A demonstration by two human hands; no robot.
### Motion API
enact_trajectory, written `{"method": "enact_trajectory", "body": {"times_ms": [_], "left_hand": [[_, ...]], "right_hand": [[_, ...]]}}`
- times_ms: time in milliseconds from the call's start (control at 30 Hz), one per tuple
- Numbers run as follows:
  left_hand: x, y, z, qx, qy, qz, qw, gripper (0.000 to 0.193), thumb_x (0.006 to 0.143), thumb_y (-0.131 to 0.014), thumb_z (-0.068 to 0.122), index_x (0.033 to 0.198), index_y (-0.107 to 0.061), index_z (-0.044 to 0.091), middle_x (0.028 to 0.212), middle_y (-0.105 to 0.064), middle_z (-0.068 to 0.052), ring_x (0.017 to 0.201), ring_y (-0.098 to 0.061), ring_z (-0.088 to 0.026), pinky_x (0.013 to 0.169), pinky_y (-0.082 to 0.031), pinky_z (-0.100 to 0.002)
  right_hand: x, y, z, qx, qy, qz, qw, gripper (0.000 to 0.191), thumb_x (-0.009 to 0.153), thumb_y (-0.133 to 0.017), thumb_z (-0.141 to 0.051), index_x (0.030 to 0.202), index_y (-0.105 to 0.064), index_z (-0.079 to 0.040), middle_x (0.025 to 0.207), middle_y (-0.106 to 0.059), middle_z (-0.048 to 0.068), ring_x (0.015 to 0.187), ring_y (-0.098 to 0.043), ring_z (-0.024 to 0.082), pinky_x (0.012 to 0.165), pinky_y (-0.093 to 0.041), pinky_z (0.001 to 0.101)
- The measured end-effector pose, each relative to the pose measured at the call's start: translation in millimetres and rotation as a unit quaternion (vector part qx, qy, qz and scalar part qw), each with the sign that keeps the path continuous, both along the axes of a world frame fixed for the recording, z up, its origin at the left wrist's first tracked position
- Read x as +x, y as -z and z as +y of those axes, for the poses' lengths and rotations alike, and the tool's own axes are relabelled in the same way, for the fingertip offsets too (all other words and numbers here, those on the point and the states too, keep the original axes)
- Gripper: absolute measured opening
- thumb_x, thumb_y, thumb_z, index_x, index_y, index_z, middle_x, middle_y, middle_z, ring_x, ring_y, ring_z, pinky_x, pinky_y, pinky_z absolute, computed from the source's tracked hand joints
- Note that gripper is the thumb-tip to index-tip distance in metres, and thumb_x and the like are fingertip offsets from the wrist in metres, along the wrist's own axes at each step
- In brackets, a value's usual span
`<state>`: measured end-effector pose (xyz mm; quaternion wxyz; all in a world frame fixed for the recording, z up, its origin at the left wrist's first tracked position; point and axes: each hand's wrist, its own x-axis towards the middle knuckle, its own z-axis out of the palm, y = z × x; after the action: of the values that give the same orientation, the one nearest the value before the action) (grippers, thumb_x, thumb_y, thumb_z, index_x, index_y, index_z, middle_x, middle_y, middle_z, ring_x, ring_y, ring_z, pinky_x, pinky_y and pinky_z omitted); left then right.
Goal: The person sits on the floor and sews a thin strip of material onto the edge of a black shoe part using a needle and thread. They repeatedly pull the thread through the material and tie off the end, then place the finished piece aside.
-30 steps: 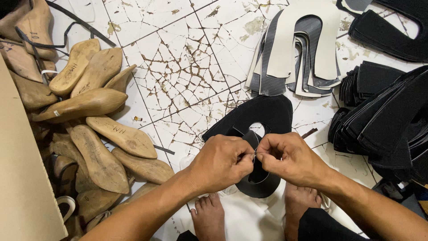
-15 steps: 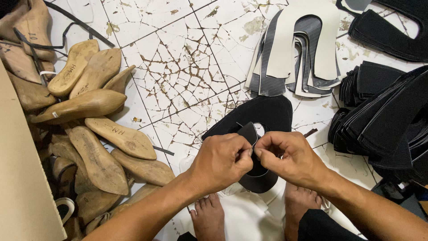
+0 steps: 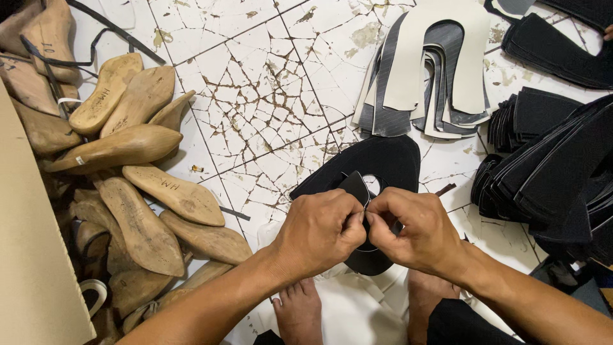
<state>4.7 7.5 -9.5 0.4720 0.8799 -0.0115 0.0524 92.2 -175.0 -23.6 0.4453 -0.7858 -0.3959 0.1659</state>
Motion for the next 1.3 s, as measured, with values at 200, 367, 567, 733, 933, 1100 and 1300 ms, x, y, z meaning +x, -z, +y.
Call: {"method": "enact_trajectory", "body": {"times_ms": [200, 367, 567, 733, 933, 1100, 1300], "left_hand": [[0.0, -1.5, 2.0, -0.042, 0.008, 0.024, 0.999, 0.009, 0.083, -0.069, 0.011, 0.082, -0.067, 0.002, 0.074, -0.066, -0.010, 0.058, -0.066, -0.024, 0.053, -0.052, -0.035], [2.4, -1.0, 7.0, -0.114, 0.037, 0.070, 0.990, 0.011, 0.085, -0.070, 0.012, 0.085, -0.067, 0.001, 0.073, -0.067, -0.008, 0.057, -0.064, -0.015, 0.053, -0.051, -0.030], [4.4, -1.3, 14.9, -0.152, 0.075, 0.078, 0.982, 0.012, 0.089, -0.068, 0.012, 0.091, -0.069, 0.000, 0.077, -0.068, -0.007, 0.061, -0.064, -0.012, 0.054, -0.050, -0.028], [5.6, -3.4, 14.1, -0.136, 0.070, 0.071, 0.986, 0.014, 0.090, -0.068, 0.013, 0.094, -0.071, 0.000, 0.078, -0.069, -0.008, 0.063, -0.065, -0.013, 0.056, -0.051, -0.028], [5.6, -5.3, 13.1, -0.127, 0.055, 0.088, 0.986, 0.015, 0.088, -0.066, 0.013, 0.093, -0.072, 0.000, 0.079, -0.070, -0.008, 0.061, -0.065, -0.014, 0.055, -0.050, -0.029], [6.4, -4.1, 10.1, -0.120, 0.044, 0.147, 0.981, 0.014, 0.084, -0.066, 0.012, 0.087, -0.073, 0.001, 0.074, -0.071, -0.007, 0.056, -0.064, -0.013, 0.049, -0.050, -0.029], [3.6, -3.0, 7.9, -0.128, 0.014, 0.137, 0.982, 0.013, 0.082, -0.071, 0.012, 0.083, -0.071, 0.000, 0.070, -0.070, -0.008, 0.057, -0.065, -0.012, 0.052, -0.051, -0.027]], "right_hand": [[6.7, 7.4, -6.7, 0.012, -0.016, 0.112, 0.994, 0.005, 0.078, -0.067, -0.003, 0.082, -0.066, -0.003, 0.067, -0.068, 0.001, 0.055, -0.065, 0.006, 0.042, -0.051, 0.0233], [9.8, 17.7, -14.0, 0.023, -0.002, 0.301, 0.953, 0.002, 0.084, -0.066, -0.002, 0.082, -0.067, -0.001, 0.069, -0.068, 0.002, 0.058, -0.060, 0.005, 0.049, -0.048, 0.0226], [9.5, 23.8, -19.6, 0.040, 0.035, 0.409, 0.911, 0.005, 0.086, -0.067, -0.004, 0.085, -0.067, 0.001, 0.073, -0.068, 0.003, 0.061, -0.063, 0.007, 0.053, -0.053, 0.0222], [10.5, 26.0, -19.7, 0.040, 0.043, 0.410, 0.910, 0.006, 0.087, -0.067, -0.005, 0.086, -0.068, 0.001, 0.072, -0.067, 0.003, 0.062, -0.061, 0.006, 0.054, -0.051, 0.0221], [10.2, 25.4, -18.0, 0.036, 0.043, 0.415, 0.908, 0.007, 0.087, -0.068, -0.006, 0.086, -0.068, 0.001, 0.072, -0.067, 0.003, 0.063, -0.061, 0.006, 0.054, -0.052, 0.0223], [11.1, 22.7, -16.1, 0.014, 0.022, 0.378, 0.925, 0.008, 0.087, -0.067, -0.008, 0.085, -0.069, 0.000, 0.070, -0.068, 0.002, 0.061, -0.062, 0.005, 0.052, -0.053, 0.0217], [9.3, 18.2, -12.8, -0.010, 0.025, 0.375, 0.927, 0.008, 0.086, -0.067, -0.008, 0.084, -0.070, 0.000, 0.070, -0.070, 0.002, 0.058, -0.062, 0.005, 0.049, -0.050, 0.0218]]}}
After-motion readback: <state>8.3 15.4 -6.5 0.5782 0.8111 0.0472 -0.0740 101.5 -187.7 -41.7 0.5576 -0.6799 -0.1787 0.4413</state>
